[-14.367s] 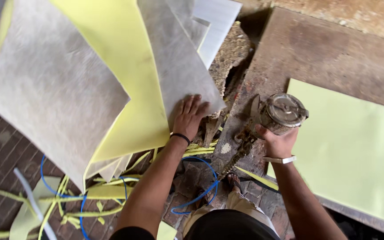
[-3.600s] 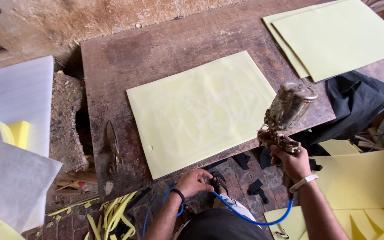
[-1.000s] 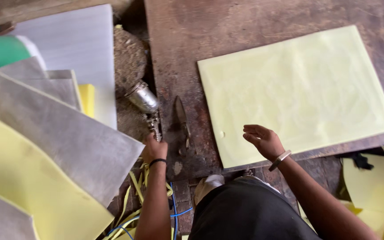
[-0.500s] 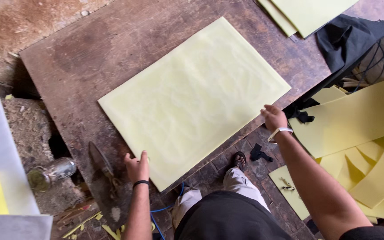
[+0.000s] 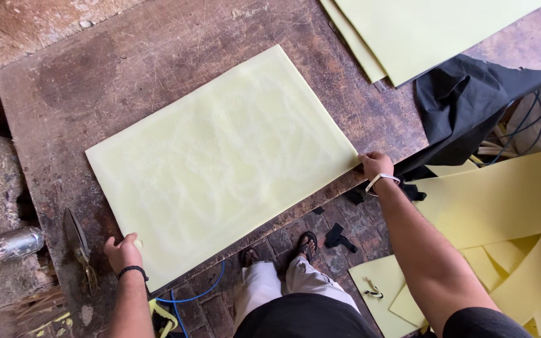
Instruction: The person lays a black fabric sheet on a wooden workbench, smooths it, and cuts it into a rectangular piece using shears. They then place the cut fabric aside, pick up a yellow foam sheet, spray it with a handheld spray gun, and repeat the fabric cutting process with another black sheet.
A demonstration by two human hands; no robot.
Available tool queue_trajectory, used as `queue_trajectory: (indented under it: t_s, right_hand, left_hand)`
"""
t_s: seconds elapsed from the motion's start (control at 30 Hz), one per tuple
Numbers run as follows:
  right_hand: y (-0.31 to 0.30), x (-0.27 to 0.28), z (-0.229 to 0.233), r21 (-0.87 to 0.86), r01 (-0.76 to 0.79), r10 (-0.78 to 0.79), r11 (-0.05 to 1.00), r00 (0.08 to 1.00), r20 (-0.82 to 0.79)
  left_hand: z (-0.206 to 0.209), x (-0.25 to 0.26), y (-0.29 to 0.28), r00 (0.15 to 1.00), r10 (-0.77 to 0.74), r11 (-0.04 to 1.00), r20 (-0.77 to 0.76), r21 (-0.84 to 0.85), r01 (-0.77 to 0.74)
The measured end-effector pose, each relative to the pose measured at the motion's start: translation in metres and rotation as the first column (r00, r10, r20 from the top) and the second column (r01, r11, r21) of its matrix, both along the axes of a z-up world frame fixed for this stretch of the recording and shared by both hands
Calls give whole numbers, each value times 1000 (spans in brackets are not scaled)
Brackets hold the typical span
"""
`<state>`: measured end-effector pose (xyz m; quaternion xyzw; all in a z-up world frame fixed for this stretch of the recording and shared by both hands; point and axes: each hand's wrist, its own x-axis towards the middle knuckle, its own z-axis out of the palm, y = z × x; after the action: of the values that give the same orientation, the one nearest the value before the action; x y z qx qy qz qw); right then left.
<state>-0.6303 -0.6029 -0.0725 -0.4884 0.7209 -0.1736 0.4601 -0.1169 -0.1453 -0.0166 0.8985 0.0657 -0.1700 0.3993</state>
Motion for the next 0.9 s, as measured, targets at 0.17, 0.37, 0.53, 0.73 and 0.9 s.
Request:
queue_trajectory:
  t_s: [0.17,0.37,0.53,0.73,0.9]
  right_hand:
    - [-4,-16,-7,-113,-94,95,989,995,12]
    - [-11,-68,-25,-45,132,-122,990,976,183]
    - [-30,-97,-13,10,225,-222,974,950,220]
    - [-80,-143,17,-100,140,-144,985,989,-32]
    - [-133,-182,-11,-128,293,-277,948,952,132]
  left_hand:
    - [-23,21,12,1000,16,994,-7,-108,-17]
    - [-54,9,-8,997,1,997,75,77,-7]
    - [-42,-20,-59,911,-83,939,404,337,-64]
    - [-22,-100,-184,831,-288,951,475,41,306]
    - [-3,-237,-282,730,-467,799,499,-115,590]
